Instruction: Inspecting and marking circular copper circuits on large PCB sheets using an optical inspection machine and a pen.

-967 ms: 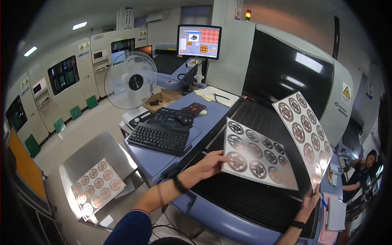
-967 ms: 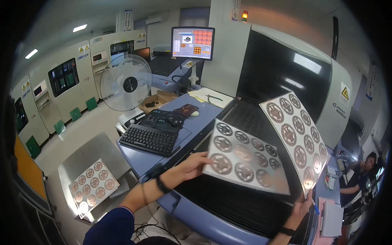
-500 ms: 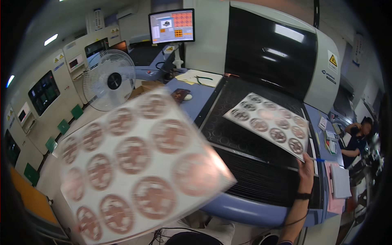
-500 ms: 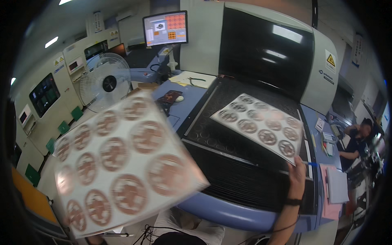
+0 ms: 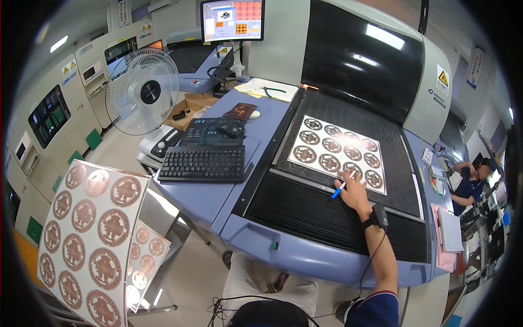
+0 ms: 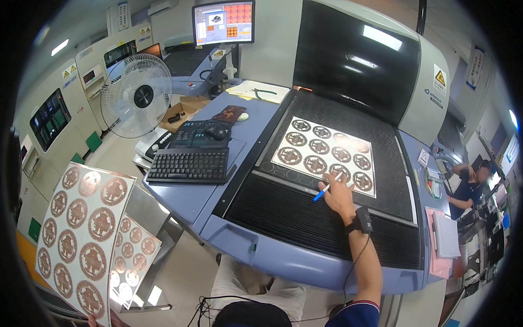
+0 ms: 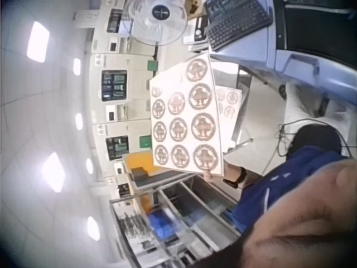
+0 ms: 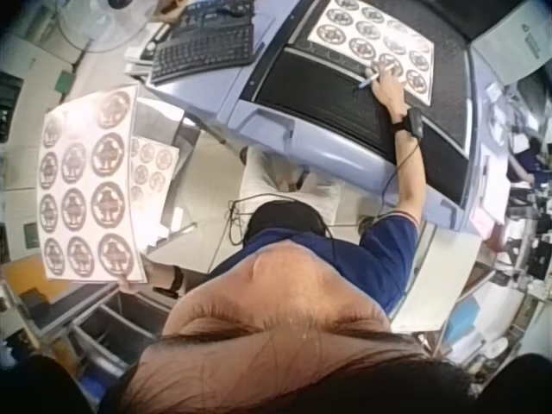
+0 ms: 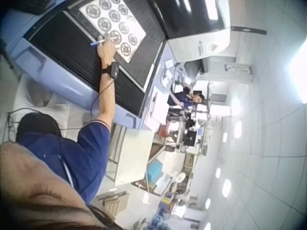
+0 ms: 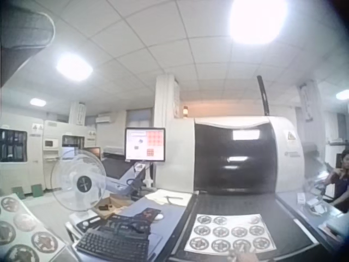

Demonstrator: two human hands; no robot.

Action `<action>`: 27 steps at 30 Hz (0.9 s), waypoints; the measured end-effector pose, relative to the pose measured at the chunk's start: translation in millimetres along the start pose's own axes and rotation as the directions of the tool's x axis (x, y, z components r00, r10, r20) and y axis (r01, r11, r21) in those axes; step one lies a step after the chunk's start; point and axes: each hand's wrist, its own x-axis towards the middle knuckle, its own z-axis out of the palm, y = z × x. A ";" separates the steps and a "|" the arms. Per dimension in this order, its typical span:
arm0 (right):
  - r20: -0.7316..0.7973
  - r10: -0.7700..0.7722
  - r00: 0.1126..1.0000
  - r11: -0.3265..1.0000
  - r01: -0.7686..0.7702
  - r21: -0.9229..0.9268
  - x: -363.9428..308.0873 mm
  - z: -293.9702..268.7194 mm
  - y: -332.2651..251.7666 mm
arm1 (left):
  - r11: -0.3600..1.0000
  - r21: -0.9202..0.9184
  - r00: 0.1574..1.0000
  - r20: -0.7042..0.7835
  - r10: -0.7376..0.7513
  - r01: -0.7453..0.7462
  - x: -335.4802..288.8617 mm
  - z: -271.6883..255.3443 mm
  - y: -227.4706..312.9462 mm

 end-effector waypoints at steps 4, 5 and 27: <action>0.052 -0.029 0.998 0.999 0.028 0.021 -24.5 -6.9 -26.4 | 0.846 0.381 0.927 0.112 0.359 -0.374 7.8 -85.8 25.6; 0.048 -0.055 0.997 0.998 0.054 0.018 -29.8 -7.2 -30.6 | 0.872 0.361 0.943 0.088 0.320 -0.330 6.2 -81.6 24.7; 0.059 -0.072 0.996 0.997 0.071 0.022 -28.4 -0.3 -44.7 | 0.989 -0.081 0.988 0.101 -0.114 0.122 20.9 -176.5 79.6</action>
